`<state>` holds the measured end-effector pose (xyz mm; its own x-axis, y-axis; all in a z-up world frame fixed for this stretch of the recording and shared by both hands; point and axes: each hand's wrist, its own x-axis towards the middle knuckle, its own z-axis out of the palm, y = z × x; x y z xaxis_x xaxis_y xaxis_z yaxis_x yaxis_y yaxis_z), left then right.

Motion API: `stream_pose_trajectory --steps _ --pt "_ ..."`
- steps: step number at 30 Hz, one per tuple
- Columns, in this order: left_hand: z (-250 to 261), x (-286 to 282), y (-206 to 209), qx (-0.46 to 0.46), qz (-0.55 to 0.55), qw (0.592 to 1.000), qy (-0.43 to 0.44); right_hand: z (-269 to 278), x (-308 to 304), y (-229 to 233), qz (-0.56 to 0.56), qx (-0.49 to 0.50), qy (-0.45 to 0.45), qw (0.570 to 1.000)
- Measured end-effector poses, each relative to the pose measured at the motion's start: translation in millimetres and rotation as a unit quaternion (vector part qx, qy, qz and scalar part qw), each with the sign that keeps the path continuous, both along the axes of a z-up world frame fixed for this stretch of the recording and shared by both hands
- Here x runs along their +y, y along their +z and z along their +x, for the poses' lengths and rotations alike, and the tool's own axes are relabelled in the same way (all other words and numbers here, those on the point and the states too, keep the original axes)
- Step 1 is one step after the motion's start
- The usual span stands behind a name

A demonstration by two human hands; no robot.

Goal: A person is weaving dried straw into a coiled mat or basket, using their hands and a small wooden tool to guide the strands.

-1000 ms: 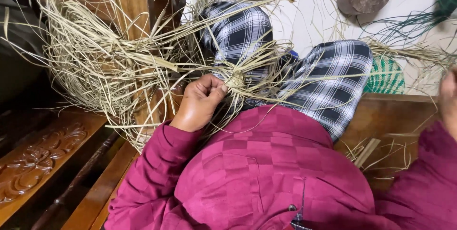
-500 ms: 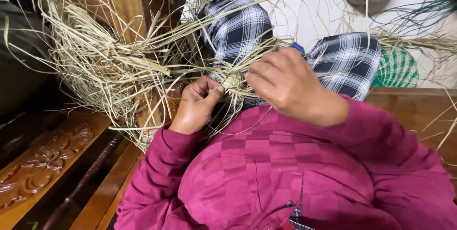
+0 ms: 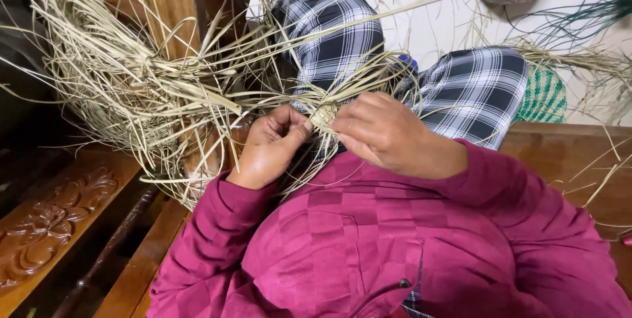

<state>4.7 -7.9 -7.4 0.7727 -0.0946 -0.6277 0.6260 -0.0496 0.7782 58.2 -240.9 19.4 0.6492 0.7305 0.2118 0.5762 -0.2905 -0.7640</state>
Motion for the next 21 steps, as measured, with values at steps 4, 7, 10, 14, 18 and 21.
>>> stream_pose_trajectory --steps 4,7,10,14,18,21 --pt "-1 3 1 -0.012 0.013 1.0 -0.017 12 2 14 0.07 0.169 -0.005 0.983" --pt "3 3 17 -0.077 0.101 0.99 -0.066 15 2 15 0.093 0.236 -0.041 0.966" --pt "3 1 28 -0.138 0.157 0.975 -0.079 15 0 9 0.104 0.291 -0.043 0.95" --pt "4 2 45 -0.24 0.244 0.934 -0.104 7 -2 0 0.057 0.209 -0.02 0.976" --pt "10 -2 51 -0.221 0.242 0.937 -0.122 6 0 5 0.022 0.14 0.003 0.99" --pt "13 -1 41 -0.181 0.209 0.951 -0.136 6 1 6 0.015 0.097 0.007 0.995"
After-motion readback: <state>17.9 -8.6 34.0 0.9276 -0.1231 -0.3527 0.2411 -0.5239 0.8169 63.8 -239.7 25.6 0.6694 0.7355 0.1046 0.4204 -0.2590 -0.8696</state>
